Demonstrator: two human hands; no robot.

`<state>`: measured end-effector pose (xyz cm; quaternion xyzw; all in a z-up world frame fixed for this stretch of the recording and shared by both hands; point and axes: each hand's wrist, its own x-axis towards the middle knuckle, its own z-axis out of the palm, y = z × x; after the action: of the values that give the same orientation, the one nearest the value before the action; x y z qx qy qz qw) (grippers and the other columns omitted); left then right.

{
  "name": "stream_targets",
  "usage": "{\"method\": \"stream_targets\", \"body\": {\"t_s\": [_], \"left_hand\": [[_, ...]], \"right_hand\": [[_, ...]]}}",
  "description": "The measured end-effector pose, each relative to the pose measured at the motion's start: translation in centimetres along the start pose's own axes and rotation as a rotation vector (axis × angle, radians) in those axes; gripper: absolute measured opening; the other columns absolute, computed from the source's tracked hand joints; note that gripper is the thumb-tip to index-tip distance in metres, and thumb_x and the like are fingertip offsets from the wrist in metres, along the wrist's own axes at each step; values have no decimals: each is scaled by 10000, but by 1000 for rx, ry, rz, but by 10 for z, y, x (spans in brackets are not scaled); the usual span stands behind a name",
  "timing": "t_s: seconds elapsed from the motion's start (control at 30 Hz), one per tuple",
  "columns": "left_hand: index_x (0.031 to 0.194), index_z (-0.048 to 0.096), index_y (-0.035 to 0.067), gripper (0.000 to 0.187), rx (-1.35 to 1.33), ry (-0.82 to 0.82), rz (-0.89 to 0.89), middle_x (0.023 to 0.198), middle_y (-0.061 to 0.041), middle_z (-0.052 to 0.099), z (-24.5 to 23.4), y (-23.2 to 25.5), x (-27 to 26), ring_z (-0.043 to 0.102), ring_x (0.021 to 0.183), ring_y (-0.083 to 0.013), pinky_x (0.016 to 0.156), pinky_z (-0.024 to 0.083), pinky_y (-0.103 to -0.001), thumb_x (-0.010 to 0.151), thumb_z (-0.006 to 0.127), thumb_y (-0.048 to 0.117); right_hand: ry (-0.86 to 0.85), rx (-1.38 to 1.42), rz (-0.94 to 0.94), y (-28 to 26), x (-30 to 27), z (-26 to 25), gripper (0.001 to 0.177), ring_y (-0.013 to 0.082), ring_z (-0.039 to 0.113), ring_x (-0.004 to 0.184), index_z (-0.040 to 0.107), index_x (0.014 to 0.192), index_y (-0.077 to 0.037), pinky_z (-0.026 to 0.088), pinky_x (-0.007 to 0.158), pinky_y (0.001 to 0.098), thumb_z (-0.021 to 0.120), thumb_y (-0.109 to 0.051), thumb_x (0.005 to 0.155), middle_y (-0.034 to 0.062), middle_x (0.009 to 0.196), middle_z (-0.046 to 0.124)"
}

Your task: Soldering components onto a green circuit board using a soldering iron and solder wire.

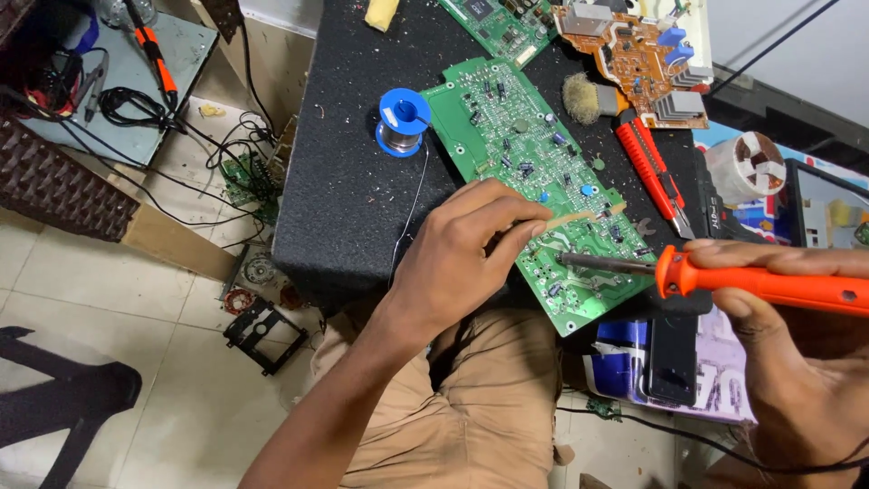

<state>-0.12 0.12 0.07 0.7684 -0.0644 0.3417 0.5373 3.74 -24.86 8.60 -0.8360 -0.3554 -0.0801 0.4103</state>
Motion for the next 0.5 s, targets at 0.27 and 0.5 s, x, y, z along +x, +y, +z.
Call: {"method": "stream_targets", "body": {"t_s": [0.27, 0.5], "left_hand": [[1012, 740, 39, 110, -9, 3, -4, 928, -21, 659, -1, 1, 0, 567, 704, -143, 637, 490, -289, 904, 735, 17], [1005, 741, 35, 98, -8, 2, -7, 921, -23, 659, -2, 2, 0, 566, 699, -149, 632, 489, -293, 908, 730, 25]], "right_hand": [[41, -90, 45, 0, -1, 2, 273, 397, 675, 1240, 386, 1271, 141, 589, 1134, 462, 565, 182, 1069, 318, 1222, 633], [4, 50, 106, 16, -2, -3, 312, 375, 649, 1293, 371, 1315, 74, 583, 1192, 464, 517, 126, 1044, 276, 1249, 606]]}}
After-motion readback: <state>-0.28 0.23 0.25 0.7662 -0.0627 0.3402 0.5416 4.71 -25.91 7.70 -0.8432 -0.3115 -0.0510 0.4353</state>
